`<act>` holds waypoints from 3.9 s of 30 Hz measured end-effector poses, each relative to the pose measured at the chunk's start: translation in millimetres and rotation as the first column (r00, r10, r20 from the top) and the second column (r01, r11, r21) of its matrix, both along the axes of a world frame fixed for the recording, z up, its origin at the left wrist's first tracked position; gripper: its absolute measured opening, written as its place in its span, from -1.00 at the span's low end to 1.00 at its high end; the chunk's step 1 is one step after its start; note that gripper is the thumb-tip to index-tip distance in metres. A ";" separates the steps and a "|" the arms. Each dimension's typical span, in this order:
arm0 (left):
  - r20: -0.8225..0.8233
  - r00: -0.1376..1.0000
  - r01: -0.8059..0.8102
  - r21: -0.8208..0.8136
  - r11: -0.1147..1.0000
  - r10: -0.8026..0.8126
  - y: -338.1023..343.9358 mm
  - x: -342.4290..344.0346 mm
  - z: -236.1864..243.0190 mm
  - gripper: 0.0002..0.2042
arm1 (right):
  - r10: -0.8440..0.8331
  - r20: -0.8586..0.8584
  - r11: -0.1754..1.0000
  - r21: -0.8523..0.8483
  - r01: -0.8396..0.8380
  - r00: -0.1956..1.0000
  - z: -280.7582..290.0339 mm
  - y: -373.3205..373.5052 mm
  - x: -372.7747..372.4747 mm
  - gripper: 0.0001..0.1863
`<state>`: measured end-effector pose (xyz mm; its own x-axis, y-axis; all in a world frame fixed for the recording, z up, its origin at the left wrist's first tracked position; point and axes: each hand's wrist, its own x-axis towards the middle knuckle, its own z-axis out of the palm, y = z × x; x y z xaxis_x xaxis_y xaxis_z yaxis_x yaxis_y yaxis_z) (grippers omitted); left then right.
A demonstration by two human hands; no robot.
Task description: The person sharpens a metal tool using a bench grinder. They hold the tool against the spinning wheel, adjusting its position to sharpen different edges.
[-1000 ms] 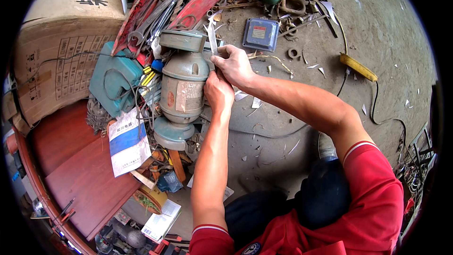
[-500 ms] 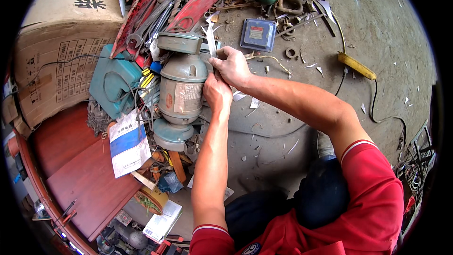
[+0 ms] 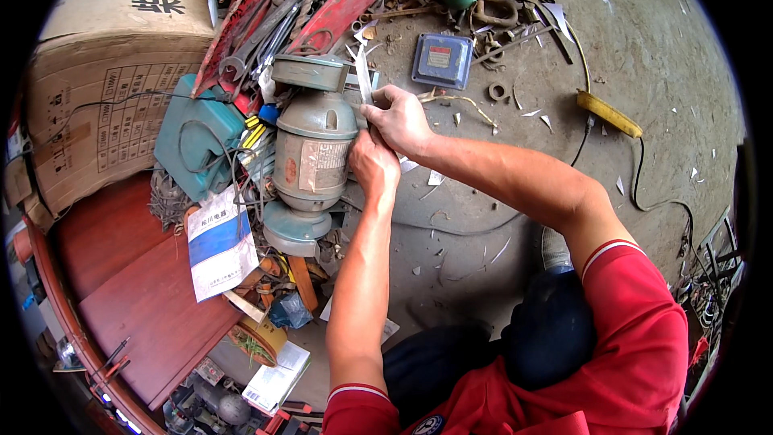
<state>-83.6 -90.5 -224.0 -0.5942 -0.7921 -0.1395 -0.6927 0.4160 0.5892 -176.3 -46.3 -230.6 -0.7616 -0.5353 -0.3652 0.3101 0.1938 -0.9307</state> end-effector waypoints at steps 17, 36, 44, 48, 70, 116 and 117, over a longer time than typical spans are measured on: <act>-0.145 0.989 -0.015 0.037 0.999 0.020 13.4 14.6 3.4 -0.59 | 0.010 0.014 0.999 -0.050 -0.010 1.000 9.3 11.2 11.7 -0.64; -0.036 0.999 -0.016 -0.040 0.999 0.014 34.2 25.9 21.1 -0.60 | 0.097 0.037 0.995 -0.021 -0.096 0.995 18.2 27.5 21.6 -0.61; -0.041 0.999 -0.026 0.048 0.999 0.028 37.5 33.4 20.0 -0.61 | 0.130 0.011 0.991 0.009 -0.130 0.991 23.9 33.3 24.0 -0.61; -0.020 0.999 -0.034 0.056 0.998 0.036 38.9 36.7 18.8 -0.62 | 0.131 0.005 0.991 0.023 -0.131 0.991 23.5 35.2 26.6 -0.60; -0.118 0.993 0.000 0.030 1.000 0.003 52.3 48.7 21.0 -0.68 | 0.186 -0.004 0.982 0.019 -0.185 0.983 41.7 50.7 30.8 -0.62; -0.022 0.999 -0.026 0.030 0.999 0.027 19.3 10.2 11.9 -0.52 | 0.092 0.002 0.996 0.002 -0.092 0.996 20.6 18.7 2.9 -0.62; -0.014 1.000 -0.028 0.043 0.999 0.028 18.0 10.0 11.0 -0.52 | 0.099 0.006 0.995 0.009 -0.099 0.995 21.1 18.0 2.1 -0.63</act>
<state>-73.6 -72.5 -213.0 -0.5741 -0.8020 -0.1649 -0.6951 0.3710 0.6158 -174.3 -28.3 -209.5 -0.7029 -0.6045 -0.3750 0.2946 0.2325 -0.9269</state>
